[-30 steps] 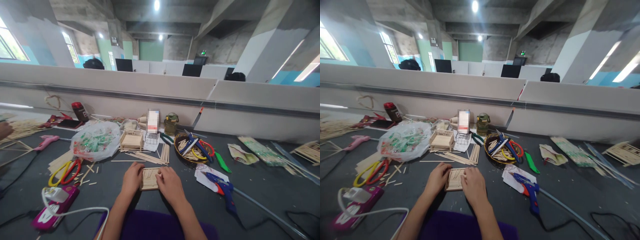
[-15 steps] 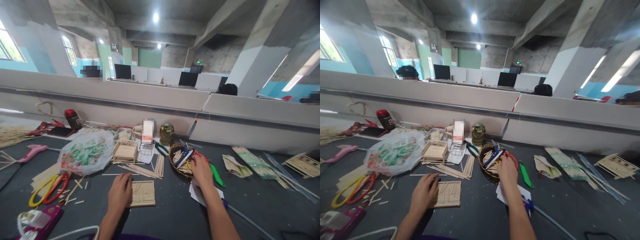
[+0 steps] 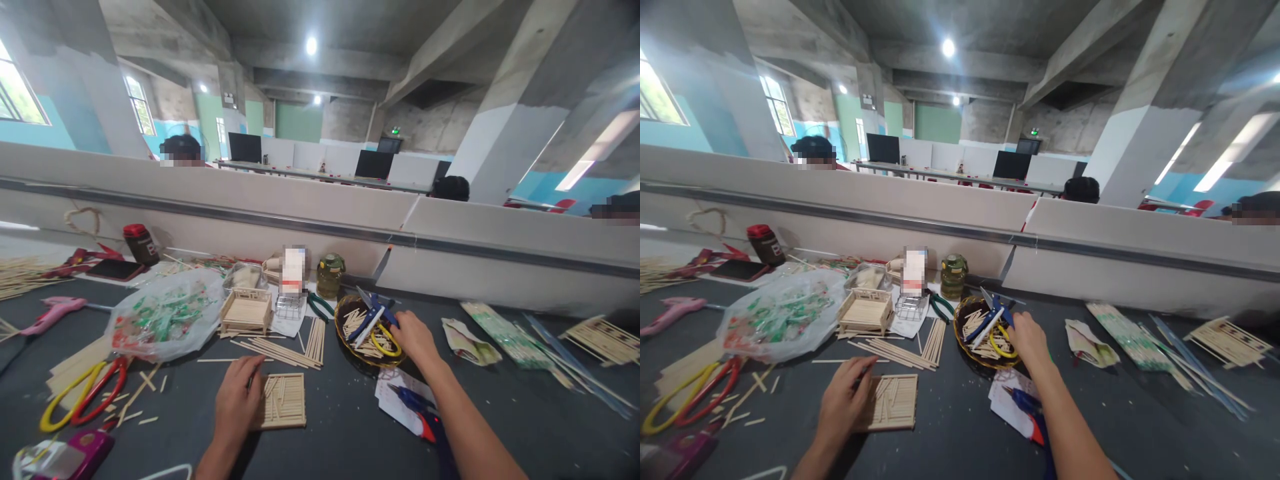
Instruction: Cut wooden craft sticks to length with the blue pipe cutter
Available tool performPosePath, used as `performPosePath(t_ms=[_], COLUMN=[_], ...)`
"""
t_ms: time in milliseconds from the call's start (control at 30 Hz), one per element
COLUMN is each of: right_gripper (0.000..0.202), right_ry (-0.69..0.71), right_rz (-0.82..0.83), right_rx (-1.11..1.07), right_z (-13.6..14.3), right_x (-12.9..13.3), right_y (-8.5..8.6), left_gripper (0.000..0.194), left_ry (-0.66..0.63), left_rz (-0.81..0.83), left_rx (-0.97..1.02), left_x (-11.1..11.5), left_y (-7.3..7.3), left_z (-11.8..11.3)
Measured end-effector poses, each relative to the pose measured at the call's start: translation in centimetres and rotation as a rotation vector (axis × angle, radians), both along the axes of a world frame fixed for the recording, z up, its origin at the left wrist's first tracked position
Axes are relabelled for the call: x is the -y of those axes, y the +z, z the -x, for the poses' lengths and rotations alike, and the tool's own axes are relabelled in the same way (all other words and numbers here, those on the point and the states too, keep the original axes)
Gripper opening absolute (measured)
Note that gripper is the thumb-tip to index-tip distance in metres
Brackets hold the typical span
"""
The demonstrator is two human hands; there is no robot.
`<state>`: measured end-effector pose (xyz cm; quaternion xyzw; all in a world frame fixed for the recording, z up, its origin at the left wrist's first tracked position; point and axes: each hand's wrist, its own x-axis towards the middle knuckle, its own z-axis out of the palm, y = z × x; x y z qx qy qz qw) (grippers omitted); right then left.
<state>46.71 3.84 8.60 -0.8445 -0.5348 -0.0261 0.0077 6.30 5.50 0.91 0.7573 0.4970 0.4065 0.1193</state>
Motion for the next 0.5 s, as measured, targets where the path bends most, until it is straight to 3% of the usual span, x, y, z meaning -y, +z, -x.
performPosePath(t_ms=[267,500], right_gripper=[0.024,0.023], right_ry=[-0.057,-0.078], right_rz=[-0.062,-0.064], right_rx=[-0.015,-0.078], right_z=[0.3,0.8], right_x=[0.3,-0.1], right_y=[-0.9,-1.9], left_gripper=[0.026,0.026], left_ry=[0.045,0.078], left_rz=[0.105,0.410], left_rx=[0.043,-0.043], left_x=[-0.4,-0.3], left_y=[0.1,0.5], left_z=[0.3,1.5])
